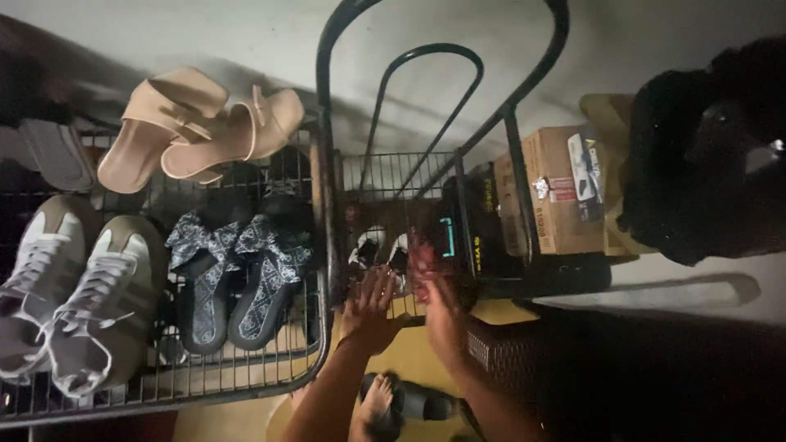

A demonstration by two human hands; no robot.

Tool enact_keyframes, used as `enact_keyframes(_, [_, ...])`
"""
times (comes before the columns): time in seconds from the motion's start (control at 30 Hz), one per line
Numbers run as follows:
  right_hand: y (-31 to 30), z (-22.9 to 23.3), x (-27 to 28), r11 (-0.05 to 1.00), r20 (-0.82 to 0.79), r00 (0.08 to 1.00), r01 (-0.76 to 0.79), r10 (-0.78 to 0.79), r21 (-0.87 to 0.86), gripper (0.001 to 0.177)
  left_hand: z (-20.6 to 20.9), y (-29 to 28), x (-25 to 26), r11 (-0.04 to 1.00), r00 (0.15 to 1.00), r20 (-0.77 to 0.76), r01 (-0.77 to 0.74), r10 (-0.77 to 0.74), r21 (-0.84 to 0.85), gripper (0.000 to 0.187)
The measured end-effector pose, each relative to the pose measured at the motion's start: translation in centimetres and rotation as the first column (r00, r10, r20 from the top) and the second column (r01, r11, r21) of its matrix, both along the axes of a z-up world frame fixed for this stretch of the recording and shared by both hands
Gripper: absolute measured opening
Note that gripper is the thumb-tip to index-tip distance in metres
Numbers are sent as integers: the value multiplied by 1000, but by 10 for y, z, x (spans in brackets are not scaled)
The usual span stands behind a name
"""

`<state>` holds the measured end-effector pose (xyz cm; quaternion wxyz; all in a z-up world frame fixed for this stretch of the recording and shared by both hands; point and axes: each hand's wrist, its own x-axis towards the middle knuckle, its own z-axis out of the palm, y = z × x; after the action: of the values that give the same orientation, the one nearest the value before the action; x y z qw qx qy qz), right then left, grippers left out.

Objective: Organizing, wiping, and arranging various pairs of shoes on a multi-tier metal shoe rack.

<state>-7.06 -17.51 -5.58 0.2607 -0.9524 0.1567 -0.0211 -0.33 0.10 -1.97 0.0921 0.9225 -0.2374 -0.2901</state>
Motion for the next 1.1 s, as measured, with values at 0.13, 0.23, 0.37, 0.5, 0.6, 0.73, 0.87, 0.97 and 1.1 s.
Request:
enact_keyframes(0.13, [16, 6, 28, 970, 227, 947, -240, 228, 27, 51, 14, 0, 6, 986, 991, 33, 125, -129, 113, 98])
enact_keyframes(0.23, [5, 14, 53, 924, 244, 891, -374, 382, -79, 50, 26, 1, 7, 994, 986, -160, 62, -47, 88, 101])
enact_keyframes(0.37, [-20, -4, 85, 866, 142, 859, -468, 492, -176, 51, 39, 3, 7, 998, 997, 28, 65, -65, 19, 99])
enact_keyframes(0.5, [-23, -3, 117, 927, 83, 932, -336, 353, -169, 51, 76, -1, 8, 996, 996, -46, -81, 83, 27, 108])
enact_keyframes(0.6, [-14, -10, 123, 914, 106, 954, -230, 279, -336, 46, 41, -10, -4, 988, 973, 229, -6, 42, -154, 103])
enact_keyframes(0.73, [-18, 17, 111, 930, 250, 905, -293, 345, -223, 52, 41, -30, 15, 995, 897, 430, 99, -100, 25, 87])
enact_keyframes(0.87, [-16, 6, 85, 915, 351, 845, -382, 404, -131, 49, 96, -26, 75, 971, 803, 566, 238, -187, -17, 71])
enact_keyframes(0.97, [1, 19, 56, 938, 322, 882, -334, 345, -91, 41, 152, -4, 112, 976, 738, 666, 205, -106, -73, 66])
enact_keyframes(1.1, [26, 26, 27, 942, 89, 956, -290, 279, 170, 33, 163, 16, 132, 951, 717, 697, 213, 4, -225, 45])
